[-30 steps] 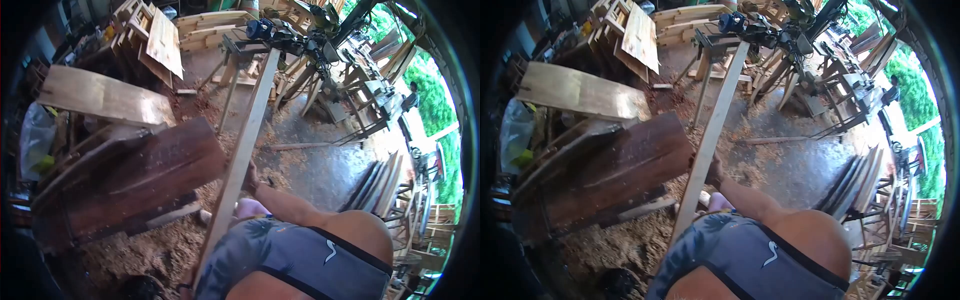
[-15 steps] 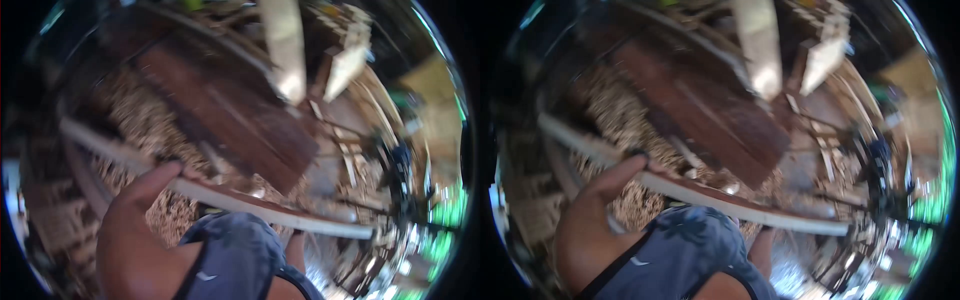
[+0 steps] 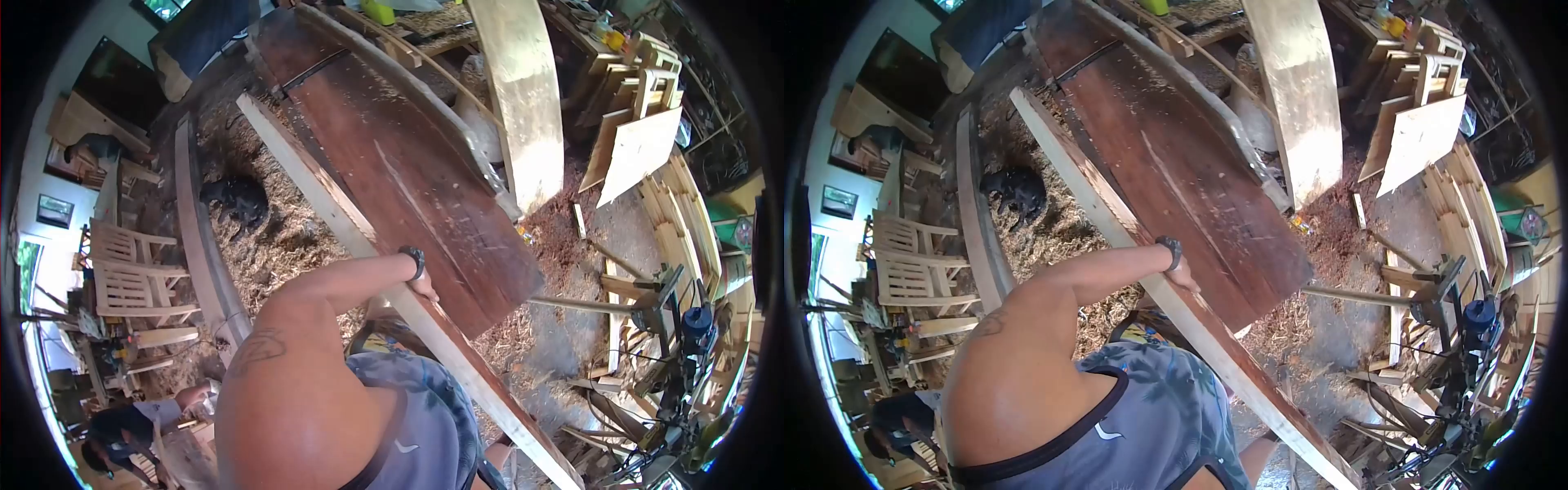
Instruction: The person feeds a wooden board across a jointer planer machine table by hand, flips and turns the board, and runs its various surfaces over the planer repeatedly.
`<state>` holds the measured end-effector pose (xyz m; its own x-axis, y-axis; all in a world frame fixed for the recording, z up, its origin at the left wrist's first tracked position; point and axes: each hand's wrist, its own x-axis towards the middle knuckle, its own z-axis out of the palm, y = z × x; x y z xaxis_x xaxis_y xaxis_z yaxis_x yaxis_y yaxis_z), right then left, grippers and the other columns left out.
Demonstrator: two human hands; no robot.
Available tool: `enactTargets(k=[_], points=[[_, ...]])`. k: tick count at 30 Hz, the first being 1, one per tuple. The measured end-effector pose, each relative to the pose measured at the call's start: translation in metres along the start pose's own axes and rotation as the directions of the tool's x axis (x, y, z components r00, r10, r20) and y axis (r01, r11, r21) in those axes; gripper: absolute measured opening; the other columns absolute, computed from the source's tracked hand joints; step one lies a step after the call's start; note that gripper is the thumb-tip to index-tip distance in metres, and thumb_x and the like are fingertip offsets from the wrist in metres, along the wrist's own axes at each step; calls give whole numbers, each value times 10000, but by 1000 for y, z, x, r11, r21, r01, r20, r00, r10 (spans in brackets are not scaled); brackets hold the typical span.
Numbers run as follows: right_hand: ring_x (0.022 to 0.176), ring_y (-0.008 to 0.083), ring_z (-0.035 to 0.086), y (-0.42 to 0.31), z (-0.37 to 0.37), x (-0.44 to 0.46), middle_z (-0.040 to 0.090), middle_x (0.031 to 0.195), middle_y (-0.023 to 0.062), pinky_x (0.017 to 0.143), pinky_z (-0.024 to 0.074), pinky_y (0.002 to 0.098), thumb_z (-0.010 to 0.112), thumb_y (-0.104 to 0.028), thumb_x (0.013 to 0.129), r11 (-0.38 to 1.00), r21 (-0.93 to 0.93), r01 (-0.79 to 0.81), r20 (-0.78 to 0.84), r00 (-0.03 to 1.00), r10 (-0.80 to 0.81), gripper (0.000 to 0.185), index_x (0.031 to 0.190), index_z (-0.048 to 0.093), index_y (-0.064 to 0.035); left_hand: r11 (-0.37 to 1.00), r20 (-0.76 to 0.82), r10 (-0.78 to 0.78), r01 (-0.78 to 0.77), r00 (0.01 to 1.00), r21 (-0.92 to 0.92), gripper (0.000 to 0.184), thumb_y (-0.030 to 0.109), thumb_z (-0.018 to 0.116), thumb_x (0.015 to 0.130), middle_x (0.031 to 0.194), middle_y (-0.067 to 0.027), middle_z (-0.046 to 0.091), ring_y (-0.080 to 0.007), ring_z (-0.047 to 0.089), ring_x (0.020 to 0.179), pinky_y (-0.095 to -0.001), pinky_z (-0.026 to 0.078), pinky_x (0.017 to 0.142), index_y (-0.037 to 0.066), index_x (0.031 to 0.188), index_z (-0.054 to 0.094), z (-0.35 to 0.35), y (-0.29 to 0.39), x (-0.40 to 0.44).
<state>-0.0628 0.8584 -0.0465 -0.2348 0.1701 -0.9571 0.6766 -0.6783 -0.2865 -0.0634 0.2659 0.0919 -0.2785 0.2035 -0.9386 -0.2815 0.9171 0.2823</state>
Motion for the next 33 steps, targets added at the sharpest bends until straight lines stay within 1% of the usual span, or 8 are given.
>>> enactTargets(k=[6,12,21,22,23,26,29,33], points=[[943,398,687,-77,-21,46,716,1026,190,852,573,562,455,-632,971,995,97,15,-77,997,-7,665,1151,686,-35,998,43,-1,4,999,-57,951,813,317,953,1620,-212,405,-377,364,1512,-503,290,1229,82,1536,492,-21,80,28],[948,397,686,-134,-39,72,716,1030,188,855,572,559,459,-627,974,982,181,60,-130,991,-36,655,1153,683,-38,999,86,12,-9,996,-34,899,764,369,975,1653,-172,373,-360,347,1519,-497,273,1226,111,1591,409,-44,120,55],[957,394,684,-172,-62,93,715,1036,186,860,571,554,464,-619,977,961,251,117,-213,975,-63,641,1154,679,-41,997,124,81,-79,989,-23,1036,883,417,871,1476,-236,572,-370,484,1430,-452,358,1183,19,1402,627,-54,138,39],[957,394,684,-176,-62,97,715,1036,186,860,571,553,465,-618,977,960,255,118,-215,975,-63,640,1155,679,-42,996,-69,92,-93,993,-12,1026,874,590,775,1356,-206,654,-359,571,1318,-492,419,1091,-17,1275,682,-44,146,17],[958,394,683,-177,-62,100,715,1037,186,861,571,553,465,-617,978,959,256,118,-214,975,-63,638,1155,678,-42,989,-237,142,-128,961,74,987,842,650,735,1299,-193,660,-349,583,1271,-493,425,1058,-10,1233,682,-32,150,11],[961,393,683,-180,-72,107,715,1039,185,862,570,551,467,-614,979,954,275,120,-219,974,-59,634,1155,677,-43,948,-627,299,-151,719,279,825,667,867,579,1071,-126,633,-303,587,1072,-468,427,939,38,1064,644,-1,156,19],[966,393,682,-183,-74,113,715,1044,184,865,569,550,467,-610,980,959,253,124,-216,974,-69,629,1158,675,-44,959,-620,241,-85,747,270,899,731,825,601,1151,-158,642,-308,590,1119,-470,410,965,45,1153,642,-11,153,39],[977,392,680,-176,-69,95,714,1059,179,873,565,548,463,-598,982,980,185,76,-204,978,-38,621,1168,672,-43,964,-620,246,-121,745,236,807,696,827,631,1156,-134,646,-316,575,1143,-464,428,988,89,1143,683,-22,139,60]])
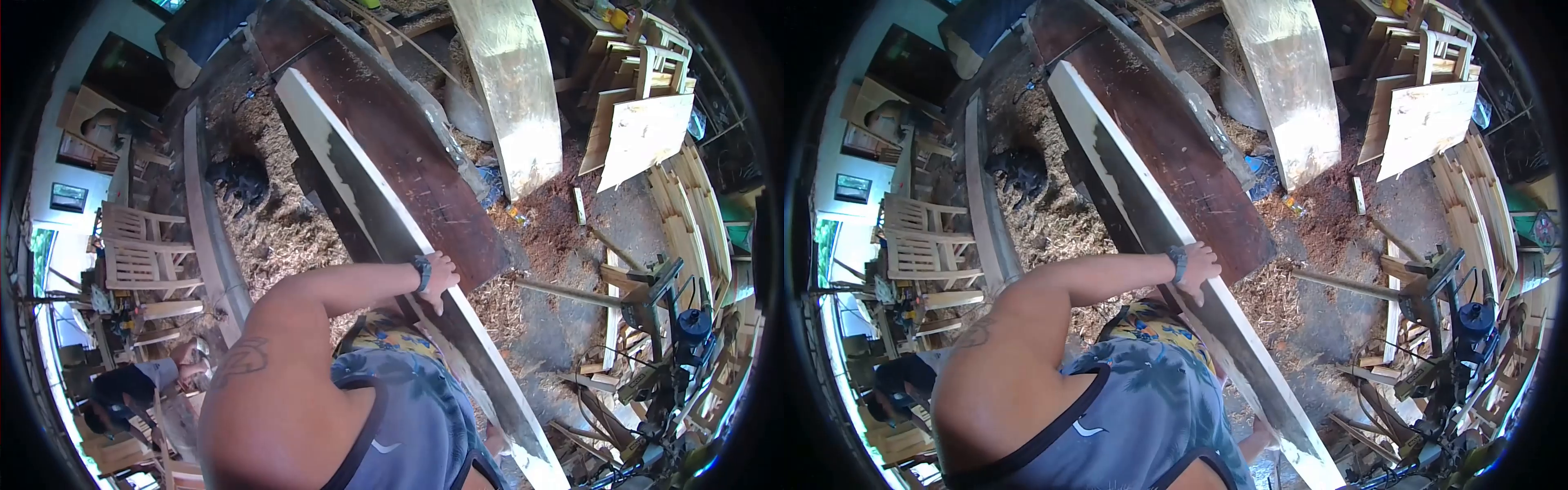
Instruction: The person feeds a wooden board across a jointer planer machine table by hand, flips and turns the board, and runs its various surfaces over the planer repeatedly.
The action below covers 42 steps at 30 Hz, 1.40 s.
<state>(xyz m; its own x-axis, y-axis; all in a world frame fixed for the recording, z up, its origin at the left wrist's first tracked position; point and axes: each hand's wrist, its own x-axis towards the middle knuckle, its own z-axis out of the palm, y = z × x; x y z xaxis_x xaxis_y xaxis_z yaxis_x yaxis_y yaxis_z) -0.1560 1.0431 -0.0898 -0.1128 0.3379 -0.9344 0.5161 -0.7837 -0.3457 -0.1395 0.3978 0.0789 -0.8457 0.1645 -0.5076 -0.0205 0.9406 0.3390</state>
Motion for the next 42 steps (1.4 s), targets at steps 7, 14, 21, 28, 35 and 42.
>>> enactTargets(k=[7,14,21,28,35,42], points=[[998,392,677,17,-10,-31,712,1086,172,887,559,546,456,-578,986,978,-204,-54,38,997,63,609,1184,666,-41,993,74,-94,88,993,79,728,610,777,750,1502,-233,451,-398,536,1250,-482,499,1004,32,1191,740,-5,4,7],[1018,391,674,39,-12,-65,709,1112,164,901,552,543,449,-558,989,857,-507,-95,109,979,173,598,1201,661,-40,634,-274,-774,705,572,-319,865,544,669,908,1682,-214,200,-471,226,1519,-653,276,1186,56,1566,392,9,-4,-51],[1039,390,671,50,1,-107,707,1139,156,915,546,540,442,-537,993,577,-814,-65,139,943,302,587,1218,655,-38,518,-446,-847,635,288,-574,916,616,572,949,1715,-220,125,-464,38,1580,-620,139,1263,73,1628,283,68,-72,-55],[1059,389,668,-3,7,-123,705,1166,149,929,540,538,435,-517,997,295,-956,-8,100,932,348,577,1234,649,-36,515,-448,-846,664,290,-542,907,649,510,968,1715,-215,137,-449,49,1582,-597,87,1275,84,1638,278,59,-92,-58],[1070,389,668,-53,20,-112,704,1177,147,935,539,540,427,-509,992,369,-919,139,239,941,238,578,1242,648,-37,388,-257,-922,687,291,-614,940,612,563,957,1738,-179,63,-413,31,1597,-592,121,1275,80,1652,220,37,-73,-62],[1078,388,667,-141,8,-77,703,1186,146,938,539,544,418,-503,986,506,-828,242,356,924,141,580,1249,647,-39,383,-276,-924,629,266,-676,954,561,633,926,1727,-213,84,-416,51,1595,-579,140,1277,45,1633,255,69,40,-27]])
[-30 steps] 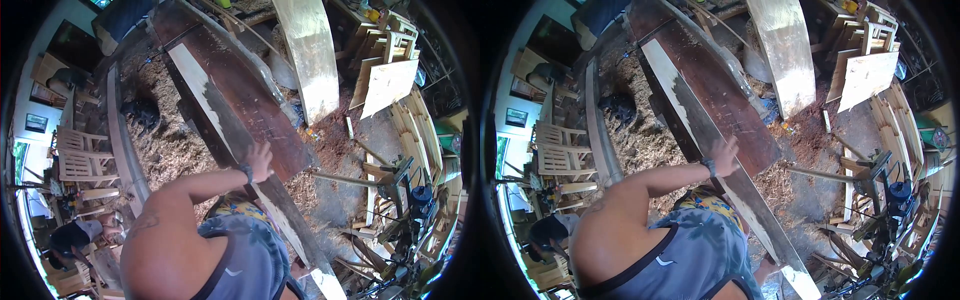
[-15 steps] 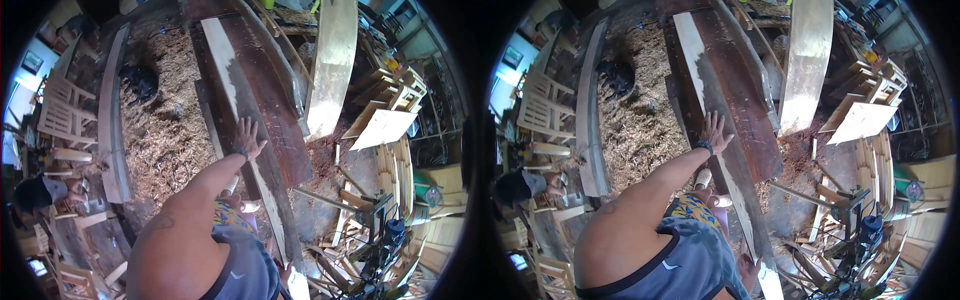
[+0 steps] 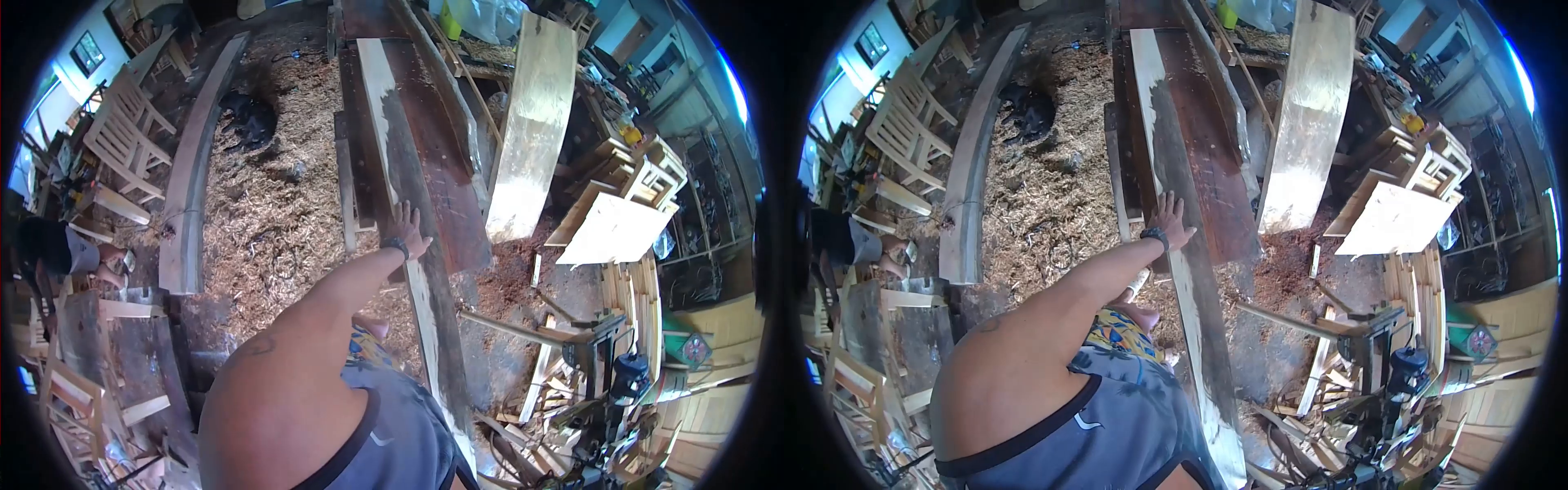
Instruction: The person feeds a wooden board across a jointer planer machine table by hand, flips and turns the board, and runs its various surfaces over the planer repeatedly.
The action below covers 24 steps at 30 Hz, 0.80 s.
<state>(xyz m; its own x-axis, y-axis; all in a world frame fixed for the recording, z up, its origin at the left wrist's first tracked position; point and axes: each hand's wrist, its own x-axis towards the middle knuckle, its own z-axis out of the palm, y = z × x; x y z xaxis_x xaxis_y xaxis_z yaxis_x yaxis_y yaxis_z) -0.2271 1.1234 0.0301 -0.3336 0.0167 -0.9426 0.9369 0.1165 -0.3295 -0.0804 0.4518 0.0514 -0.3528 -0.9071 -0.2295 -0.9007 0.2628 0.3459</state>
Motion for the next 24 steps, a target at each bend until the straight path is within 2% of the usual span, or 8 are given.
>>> enactTargets(k=[6,12,15,18,21,24], points=[[1086,387,667,-15,-90,1,702,1194,146,941,539,546,411,-498,981,990,112,88,-76,994,-79,583,1255,646,-40,1000,-48,-19,19,999,-2,966,536,667,907,1706,-240,143,-439,71,1584,-555,145,1281,15,1619,272,45,43,-82],[1093,387,667,-20,-153,1,701,1201,145,945,539,549,404,-492,976,978,158,140,-125,985,-121,586,1261,645,-41,996,-127,-57,46,990,-82,1030,537,713,863,1690,-289,114,-470,72,1573,-544,126,1286,-3,1613,257,77,62,-135],[1097,386,667,-21,-174,1,700,1205,145,946,540,551,400,-490,974,973,174,153,-135,982,-130,587,1264,645,-42,970,-100,-147,123,984,-212,1117,541,720,852,1699,-288,75,-450,26,1584,-554,74,1291,-60,1616,170,85,75,-157],[1100,386,666,-20,-183,2,700,1209,144,948,540,552,397,-487,971,971,179,158,-151,980,-132,589,1267,645,-42,914,-44,-183,154,982,-375,1200,557,775,801,1700,-293,41,-445,-6,1587,-560,45,1290,-41,1624,139,93,88,-176],[1104,386,666,-26,-182,2,699,1213,144,949,540,553,393,-485,969,973,165,164,-158,978,-138,591,1270,644,-43,968,-62,-176,162,982,-193,1220,583,784,791,1703,-294,6,-437,-39,1590,-568,29,1287,-7,1637,131,103,99,-181],[1108,385,666,-26,-182,2,699,1216,144,951,540,555,389,-482,966,975,151,161,-166,977,-135,593,1273,644,-44,966,-51,-181,168,982,-194,1245,613,789,777,1706,-290,-14,-431,-59,1592,-574,16,1285,24,1650,123,103,96,-179]])
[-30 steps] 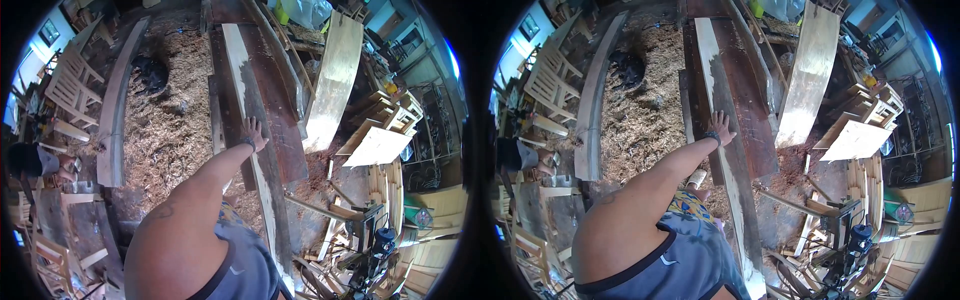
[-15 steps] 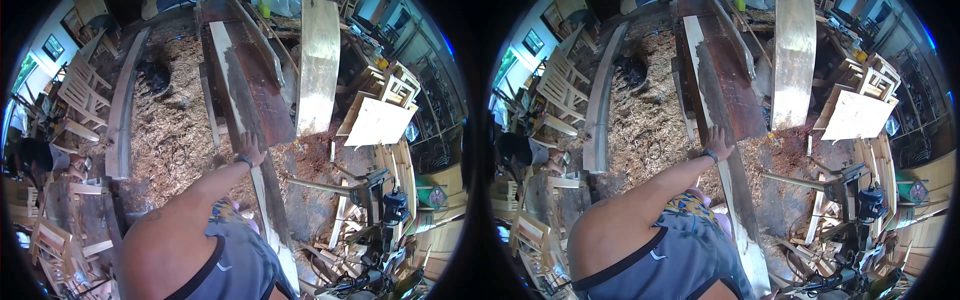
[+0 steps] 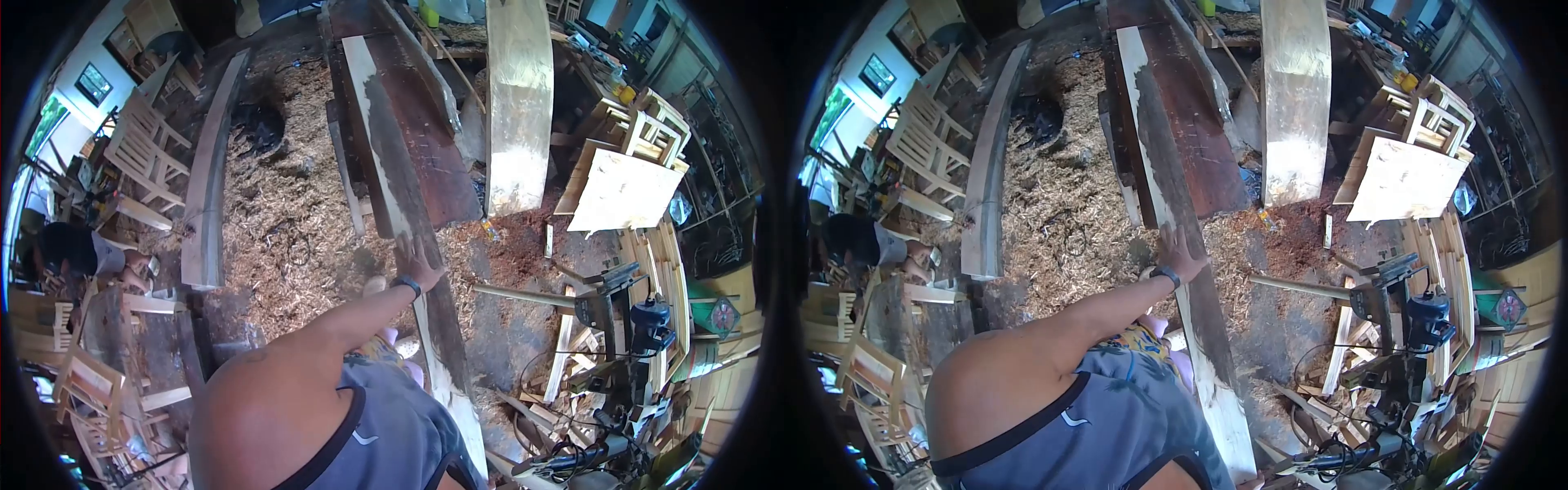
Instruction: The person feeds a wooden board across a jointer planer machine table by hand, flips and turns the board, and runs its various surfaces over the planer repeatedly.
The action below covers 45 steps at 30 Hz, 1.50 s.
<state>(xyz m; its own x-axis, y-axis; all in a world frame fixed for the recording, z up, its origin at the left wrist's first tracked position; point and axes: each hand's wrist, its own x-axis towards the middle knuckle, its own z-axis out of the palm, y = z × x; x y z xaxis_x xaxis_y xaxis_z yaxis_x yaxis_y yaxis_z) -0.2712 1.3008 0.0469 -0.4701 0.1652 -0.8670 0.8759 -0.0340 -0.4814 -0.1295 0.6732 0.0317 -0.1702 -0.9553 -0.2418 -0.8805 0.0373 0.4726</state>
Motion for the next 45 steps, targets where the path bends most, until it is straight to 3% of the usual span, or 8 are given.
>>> enactTargets(k=[3,15,21,24,27,36,42,45], points=[[1112,385,666,11,6,1,698,1220,144,952,540,556,386,-479,963,1000,3,-24,0,1000,24,595,1276,644,-44,1000,-44,19,-18,999,13,1254,639,807,741,1704,-285,36,-427,3,1594,-591,71,1277,29,1639,181,-4,-7,-4],[1126,384,665,35,27,-8,696,1235,142,959,540,562,371,-469,953,998,-6,-63,36,997,63,603,1288,642,-47,998,-101,45,-41,994,43,1243,667,809,713,1696,-294,87,-417,76,1588,-566,60,1283,15,1617,261,-10,-13,9],[1134,383,665,40,63,-16,695,1243,142,962,541,564,364,-464,948,996,-42,-77,71,994,80,608,1294,642,-48,993,19,-24,21,1000,120,1249,713,771,721,1713,-252,70,-552,6,1550,-627,79,1264,90,1653,220,-18,5,-9],[1137,382,665,49,86,-22,695,1247,142,963,541,566,361,-461,946,994,-62,-87,89,992,93,610,1297,641,-49,997,74,-69,66,995,49,1251,749,729,735,1732,-206,21,-589,-36,1533,-638,23,1268,128,1673,182,-34,14,-10],[1141,382,665,50,115,-27,694,1250,141,965,541,567,357,-459,943,992,-90,-86,100,990,95,613,1300,641,-49,997,-8,-46,47,999,57,1262,735,757,719,1730,-201,24,-571,-64,1538,-682,74,1247,132,1669,188,-34,5,21],[1152,381,665,77,215,-49,693,1262,140,970,541,571,346,-451,936,978,-182,-101,143,981,128,620,1309,640,-51,985,-112,-9,28,994,170,1238,760,717,735,1738,-163,3,-576,-68,1535,-679,124,1245,142,1671,194,-53,-19,134],[1160,380,664,105,305,-60,692,1269,140,973,541,574,339,-446,931,966,-247,-77,175,977,123,626,1314,639,-53,983,-22,-40,43,999,180,1187,731,706,774,1740,-151,6,-550,-16,1551,-660,227,1230,146,1671,193,-100,-23,221],[1154,372,668,114,359,-77,695,1261,135,965,544,575,339,-449,933,950,-311,17,194,980,46,619,1303,650,-61,984,-24,-29,33,999,177,1162,722,695,793,1740,-150,15,-543,-3,1554,-657,257,1220,142,1669,197,-119,-27,274]])
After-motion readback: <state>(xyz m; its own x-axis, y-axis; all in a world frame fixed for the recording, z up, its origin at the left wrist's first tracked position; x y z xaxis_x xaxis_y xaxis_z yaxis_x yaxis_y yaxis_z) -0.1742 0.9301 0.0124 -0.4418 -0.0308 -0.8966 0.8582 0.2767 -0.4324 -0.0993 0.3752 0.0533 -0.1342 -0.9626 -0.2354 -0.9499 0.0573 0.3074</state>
